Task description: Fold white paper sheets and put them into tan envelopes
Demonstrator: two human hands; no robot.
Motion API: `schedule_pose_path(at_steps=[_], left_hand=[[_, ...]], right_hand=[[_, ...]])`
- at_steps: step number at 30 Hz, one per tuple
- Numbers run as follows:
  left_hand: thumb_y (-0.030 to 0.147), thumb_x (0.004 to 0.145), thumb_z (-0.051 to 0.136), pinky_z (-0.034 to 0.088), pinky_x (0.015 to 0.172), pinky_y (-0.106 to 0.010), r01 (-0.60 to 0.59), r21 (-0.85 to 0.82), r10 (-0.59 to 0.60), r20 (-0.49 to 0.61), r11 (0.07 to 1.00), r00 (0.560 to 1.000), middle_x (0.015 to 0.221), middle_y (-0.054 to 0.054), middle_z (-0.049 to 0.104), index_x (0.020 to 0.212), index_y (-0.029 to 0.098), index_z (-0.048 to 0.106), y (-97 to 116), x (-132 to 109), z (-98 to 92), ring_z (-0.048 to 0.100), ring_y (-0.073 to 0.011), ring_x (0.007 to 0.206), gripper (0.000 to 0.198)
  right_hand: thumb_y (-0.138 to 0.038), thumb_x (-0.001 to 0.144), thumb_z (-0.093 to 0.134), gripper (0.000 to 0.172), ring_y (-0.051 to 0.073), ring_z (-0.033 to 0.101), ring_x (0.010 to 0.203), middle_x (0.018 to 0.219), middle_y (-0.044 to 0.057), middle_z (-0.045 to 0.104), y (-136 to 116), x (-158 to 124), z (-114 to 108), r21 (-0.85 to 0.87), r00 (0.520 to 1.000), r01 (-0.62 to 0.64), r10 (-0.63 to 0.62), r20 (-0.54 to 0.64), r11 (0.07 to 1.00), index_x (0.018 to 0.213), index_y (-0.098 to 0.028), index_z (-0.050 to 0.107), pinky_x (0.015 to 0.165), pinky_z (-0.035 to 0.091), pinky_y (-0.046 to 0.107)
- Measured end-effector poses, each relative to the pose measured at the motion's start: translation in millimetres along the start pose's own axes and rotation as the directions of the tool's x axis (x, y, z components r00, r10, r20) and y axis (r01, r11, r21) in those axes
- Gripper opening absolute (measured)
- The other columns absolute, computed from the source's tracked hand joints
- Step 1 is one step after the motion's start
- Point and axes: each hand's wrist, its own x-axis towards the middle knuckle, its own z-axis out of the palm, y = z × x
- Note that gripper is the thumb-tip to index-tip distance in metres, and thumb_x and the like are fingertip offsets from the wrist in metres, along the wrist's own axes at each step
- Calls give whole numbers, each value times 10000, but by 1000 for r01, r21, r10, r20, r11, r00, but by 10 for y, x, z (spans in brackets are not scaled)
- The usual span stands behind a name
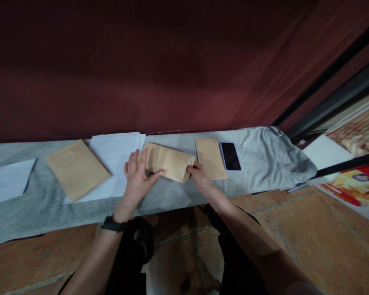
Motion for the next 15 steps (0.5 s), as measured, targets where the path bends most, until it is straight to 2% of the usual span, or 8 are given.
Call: schedule_pose_path(at_steps=[2,3,5,7,8,9,11,15], left_hand=[[546,895,639,385,1159,-567,237,-215,-260,-89,947,961,1619,-185,316,1584,241,294,97,-33,80,350,-390,1479,829],[526,888,653,474,1083,-536,346,-353,-388,-54,869,920,1579,-184,368,1574,251,300,147,-57,134,439,-374,1415,819],[469,888,665,566,962,-499,525,-609,-551,166,595,818,1493,-157,483,1575,309,249,253,-118,251,591,-320,1263,818],[398,868,705,603,891,-453,605,-746,-515,417,278,749,1289,-124,644,1574,294,213,358,-178,355,693,-261,1086,868],[362,837,739,611,860,-427,623,-766,-483,488,162,727,1194,-101,688,1567,278,224,406,-201,394,718,-240,1009,897],[329,804,768,612,834,-398,623,-777,-455,523,93,721,1120,-78,713,1551,264,261,446,-217,423,728,-222,953,905],[281,745,794,604,784,-348,601,-796,-439,516,72,735,1025,-42,732,1516,253,342,491,-227,450,729,-203,888,895],[238,693,756,553,662,-287,589,-780,-440,462,212,770,913,-9,731,1523,235,382,409,-184,414,713,-192,790,910]], right_hand=[[-239,696,593,180,217,701,899,890,22,738,-20,-10,8,41,1000,4,-3,-19,999,875,-243,613,743,560,315],[-235,697,591,197,222,700,940,937,28,742,-27,-22,17,69,1000,4,-2,-25,998,893,-246,605,762,565,320],[-227,697,600,231,223,693,992,1005,32,739,-29,-64,44,128,999,-2,6,-32,992,927,-252,595,794,573,323],[-225,695,621,251,222,689,1001,1021,29,735,-15,-124,83,167,1000,-13,17,-26,986,942,-256,592,813,578,326],[-230,698,633,253,223,688,995,1015,28,736,-1,-156,103,165,1000,-16,18,-14,986,946,-257,593,815,581,329],[-240,701,645,249,227,687,984,1001,28,737,16,-188,119,150,1000,-17,16,2,989,945,-257,594,813,584,333],[-263,701,672,222,240,684,951,953,37,737,53,-238,132,113,999,-17,13,39,993,910,-251,599,795,589,344],[-303,669,713,199,250,681,885,867,42,712,83,-226,31,40,998,-5,2,64,999,820,-244,598,754,590,358]])
